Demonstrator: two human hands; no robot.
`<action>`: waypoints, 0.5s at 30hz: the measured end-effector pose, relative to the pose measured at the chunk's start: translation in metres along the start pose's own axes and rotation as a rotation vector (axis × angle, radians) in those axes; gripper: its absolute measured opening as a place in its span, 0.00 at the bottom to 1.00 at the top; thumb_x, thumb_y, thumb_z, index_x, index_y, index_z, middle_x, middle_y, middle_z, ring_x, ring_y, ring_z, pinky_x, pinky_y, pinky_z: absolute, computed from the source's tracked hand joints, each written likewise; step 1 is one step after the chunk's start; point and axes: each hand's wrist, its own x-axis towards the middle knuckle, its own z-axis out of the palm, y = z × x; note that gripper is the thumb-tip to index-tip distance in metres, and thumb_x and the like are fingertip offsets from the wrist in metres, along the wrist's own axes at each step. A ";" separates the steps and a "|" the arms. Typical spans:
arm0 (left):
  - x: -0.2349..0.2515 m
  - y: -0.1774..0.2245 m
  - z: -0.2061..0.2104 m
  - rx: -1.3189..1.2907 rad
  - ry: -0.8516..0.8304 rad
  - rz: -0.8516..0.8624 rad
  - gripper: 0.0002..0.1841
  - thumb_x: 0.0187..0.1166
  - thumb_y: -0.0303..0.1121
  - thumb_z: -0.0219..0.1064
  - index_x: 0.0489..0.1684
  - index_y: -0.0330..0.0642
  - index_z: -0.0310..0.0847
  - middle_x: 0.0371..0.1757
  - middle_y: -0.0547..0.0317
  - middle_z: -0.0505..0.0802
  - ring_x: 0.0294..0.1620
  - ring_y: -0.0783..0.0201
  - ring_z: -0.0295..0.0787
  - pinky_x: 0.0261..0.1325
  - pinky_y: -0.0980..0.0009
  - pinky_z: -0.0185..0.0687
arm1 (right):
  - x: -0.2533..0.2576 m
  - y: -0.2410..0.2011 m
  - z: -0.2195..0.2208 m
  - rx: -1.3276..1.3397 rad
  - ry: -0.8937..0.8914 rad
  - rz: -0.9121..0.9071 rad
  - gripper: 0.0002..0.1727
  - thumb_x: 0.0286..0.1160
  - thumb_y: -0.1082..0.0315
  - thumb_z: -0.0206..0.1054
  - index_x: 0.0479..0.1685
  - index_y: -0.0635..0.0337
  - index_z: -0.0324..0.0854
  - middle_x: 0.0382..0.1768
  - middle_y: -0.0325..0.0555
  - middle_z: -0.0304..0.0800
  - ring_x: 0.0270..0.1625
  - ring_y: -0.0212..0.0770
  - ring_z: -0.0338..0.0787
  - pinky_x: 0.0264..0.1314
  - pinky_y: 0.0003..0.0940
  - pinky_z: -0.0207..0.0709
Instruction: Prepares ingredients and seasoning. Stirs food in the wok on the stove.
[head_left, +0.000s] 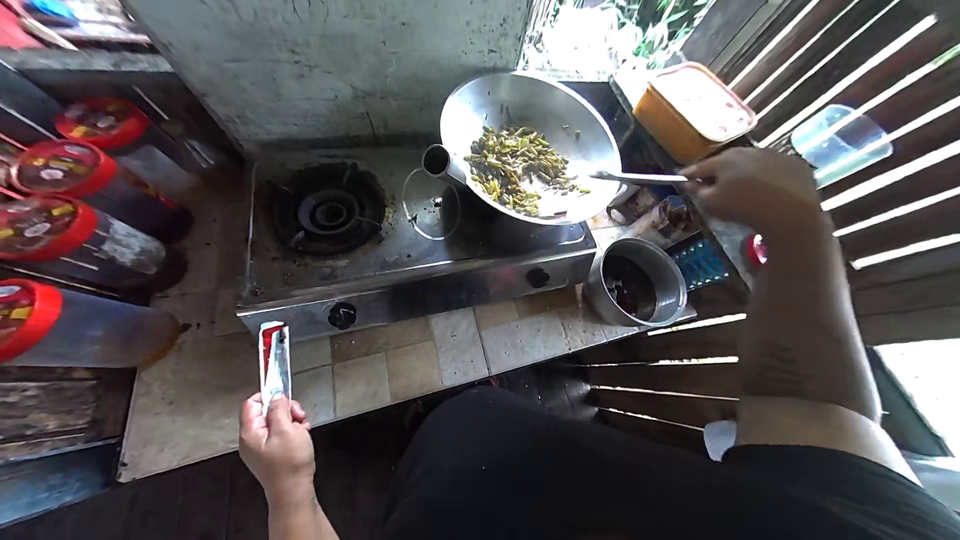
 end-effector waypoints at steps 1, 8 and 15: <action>-0.003 -0.002 -0.001 -0.005 0.017 -0.012 0.13 0.90 0.30 0.47 0.58 0.33 0.73 0.23 0.75 0.73 0.17 0.85 0.70 0.22 0.87 0.69 | -0.011 0.004 -0.005 -0.012 -0.029 0.005 0.15 0.88 0.63 0.63 0.62 0.56 0.91 0.58 0.70 0.90 0.63 0.78 0.86 0.56 0.83 0.70; -0.024 -0.001 0.006 -0.016 0.067 -0.009 0.10 0.89 0.29 0.47 0.53 0.35 0.73 0.21 0.77 0.74 0.16 0.86 0.70 0.21 0.88 0.69 | 0.021 -0.049 0.059 0.168 -0.051 -0.007 0.17 0.91 0.60 0.57 0.59 0.57 0.90 0.58 0.67 0.91 0.65 0.71 0.87 0.58 0.77 0.73; -0.051 0.005 0.022 -0.022 0.131 -0.003 0.10 0.89 0.29 0.47 0.52 0.35 0.73 0.20 0.77 0.73 0.16 0.86 0.70 0.20 0.87 0.68 | 0.051 -0.029 0.022 0.064 0.293 -0.431 0.17 0.88 0.61 0.60 0.65 0.51 0.91 0.54 0.66 0.90 0.55 0.71 0.89 0.50 0.73 0.76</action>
